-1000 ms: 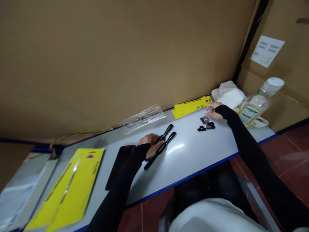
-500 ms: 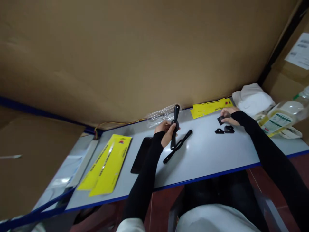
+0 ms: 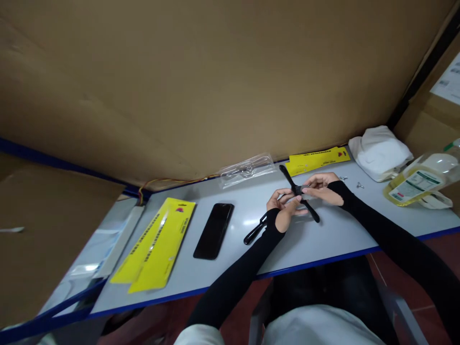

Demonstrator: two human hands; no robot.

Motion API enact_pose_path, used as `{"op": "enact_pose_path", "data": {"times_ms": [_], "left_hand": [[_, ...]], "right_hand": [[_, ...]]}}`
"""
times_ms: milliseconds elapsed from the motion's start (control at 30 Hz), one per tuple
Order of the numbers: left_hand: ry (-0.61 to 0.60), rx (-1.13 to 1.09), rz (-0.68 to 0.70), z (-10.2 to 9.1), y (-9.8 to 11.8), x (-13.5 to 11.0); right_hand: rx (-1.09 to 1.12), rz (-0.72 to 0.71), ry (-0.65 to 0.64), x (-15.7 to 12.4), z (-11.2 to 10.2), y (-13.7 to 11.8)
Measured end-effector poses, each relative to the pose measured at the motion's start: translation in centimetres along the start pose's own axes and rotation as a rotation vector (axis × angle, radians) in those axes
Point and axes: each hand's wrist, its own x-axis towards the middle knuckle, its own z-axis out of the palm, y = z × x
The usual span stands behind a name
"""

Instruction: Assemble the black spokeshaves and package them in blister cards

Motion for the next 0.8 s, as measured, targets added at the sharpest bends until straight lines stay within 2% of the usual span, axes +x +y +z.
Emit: {"op": "enact_pose_path", "data": {"times_ms": [100,200,367,567,700,800], "left_hand": [[-0.037,0.013,-0.069,-0.5,-0.3,0.2],[-0.043,0.035,-0.076,-0.5,-0.6,0.2],[-0.036,0.099,-0.049,0.1,-0.9,-0.6],[0.029,0.087,-0.082,0.0,-0.7,-0.8],[0.048,0.038,-0.015,0.1,-0.6,-0.9],[0.114,0.029,0.033,0.3,-0.8,-1.1]], "right_hand": [[-0.108,-0.059,0.002,0.2,0.3,1.1],[-0.213,-0.154,-0.037,-0.1,-0.1,1.2],[-0.161,-0.052,-0.167,-0.7,-0.9,0.4],[-0.068,-0.001,-0.087,-0.8,0.1,0.8],[0.070,0.063,-0.062,-0.7,0.9,1.1],[0.081,0.037,-0.021,-0.9,1.1,0.9]]}}
